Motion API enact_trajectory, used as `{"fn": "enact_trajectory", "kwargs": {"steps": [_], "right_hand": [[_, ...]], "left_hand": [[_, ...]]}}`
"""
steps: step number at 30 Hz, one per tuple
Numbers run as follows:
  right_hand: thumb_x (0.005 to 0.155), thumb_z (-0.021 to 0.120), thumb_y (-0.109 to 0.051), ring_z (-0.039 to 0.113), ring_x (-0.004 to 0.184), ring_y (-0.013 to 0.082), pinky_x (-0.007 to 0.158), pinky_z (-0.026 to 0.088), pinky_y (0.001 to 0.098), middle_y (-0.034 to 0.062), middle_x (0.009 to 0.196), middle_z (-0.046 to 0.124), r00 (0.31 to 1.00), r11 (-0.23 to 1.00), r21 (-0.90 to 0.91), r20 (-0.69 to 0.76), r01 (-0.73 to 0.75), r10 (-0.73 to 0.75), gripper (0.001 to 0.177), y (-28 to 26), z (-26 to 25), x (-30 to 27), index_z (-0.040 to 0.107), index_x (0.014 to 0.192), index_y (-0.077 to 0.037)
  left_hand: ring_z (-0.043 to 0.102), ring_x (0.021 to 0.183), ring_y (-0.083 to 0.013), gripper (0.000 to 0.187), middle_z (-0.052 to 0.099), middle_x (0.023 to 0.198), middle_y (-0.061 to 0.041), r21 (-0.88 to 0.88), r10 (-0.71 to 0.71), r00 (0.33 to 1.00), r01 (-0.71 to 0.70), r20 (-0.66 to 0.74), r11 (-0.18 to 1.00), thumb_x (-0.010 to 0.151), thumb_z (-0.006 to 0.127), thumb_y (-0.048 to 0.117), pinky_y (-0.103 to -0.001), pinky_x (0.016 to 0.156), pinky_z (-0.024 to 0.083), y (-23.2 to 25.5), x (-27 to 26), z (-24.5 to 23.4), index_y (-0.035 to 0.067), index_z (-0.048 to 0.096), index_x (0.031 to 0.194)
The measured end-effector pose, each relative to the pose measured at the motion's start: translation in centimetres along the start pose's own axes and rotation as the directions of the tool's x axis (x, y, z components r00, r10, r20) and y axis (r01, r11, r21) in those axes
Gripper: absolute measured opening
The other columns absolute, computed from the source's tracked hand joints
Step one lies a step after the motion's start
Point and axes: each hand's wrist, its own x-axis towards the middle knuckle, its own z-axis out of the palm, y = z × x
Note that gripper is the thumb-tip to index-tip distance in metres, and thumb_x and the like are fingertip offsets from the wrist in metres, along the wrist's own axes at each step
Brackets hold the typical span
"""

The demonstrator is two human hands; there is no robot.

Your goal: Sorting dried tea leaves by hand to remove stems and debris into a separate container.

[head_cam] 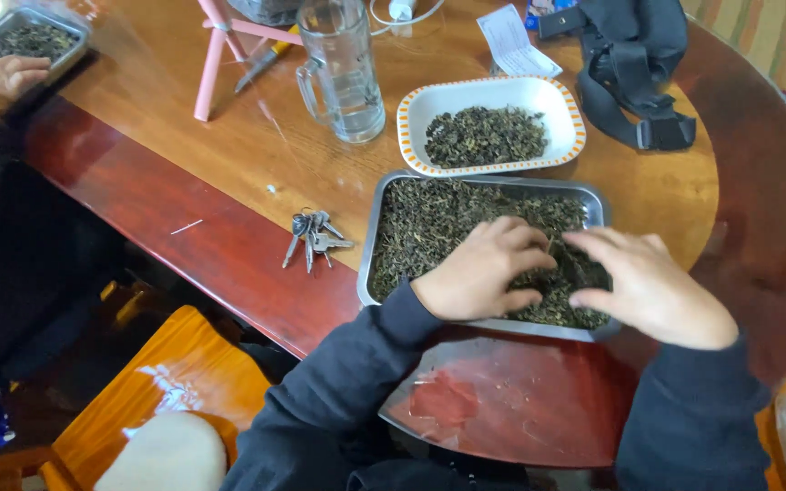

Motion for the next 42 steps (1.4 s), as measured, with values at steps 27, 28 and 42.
{"fn": "enact_trajectory", "kwargs": {"steps": [27,28,42], "right_hand": [[0.091,0.071,-0.004,0.068,0.108,0.03,0.1,0.05,0.0406,0.0137,0.12,0.072,0.883,0.98,0.166,-0.469,0.11,-0.02,0.026,0.3,3.7,4.8,0.071,0.118,-0.002],[0.091,0.071,-0.004,0.068,0.108,0.03,0.1,0.05,0.0406,0.0137,0.12,0.072,0.881,0.981,0.166,-0.472,0.103,-0.012,0.026,0.1,3.3,4.6,0.071,0.118,-0.002],[0.076,0.085,-0.028,0.053,0.127,0.0268,0.111,0.038,0.0425,0.0094,0.128,0.055,0.97,0.937,0.261,-0.129,0.232,-0.204,0.045,-2.2,2.7,2.6,0.075,0.119,-0.021]], "left_hand": [[0.06,0.093,-0.0295,0.017,0.064,0.093,-0.004,0.36,-0.025,0.998,0.042,-0.053,0.932,0.077,0.069,0.018,-0.045,0.074,0.047,-2.4,-1.1,1.3,0.017,0.067,0.093],[0.06,0.093,-0.0295,0.017,0.064,0.093,-0.004,0.357,-0.017,0.999,0.034,-0.051,0.933,0.077,0.069,0.018,-0.045,0.074,0.047,-2.7,-1.2,1.2,0.017,0.067,0.093],[0.069,0.078,-0.0358,0.016,0.069,0.095,-0.008,0.052,-0.188,0.955,0.205,-0.23,0.977,0.098,0.061,0.024,-0.049,0.064,0.052,-2.9,-1.5,-2.1,0.012,0.067,0.107]]}}
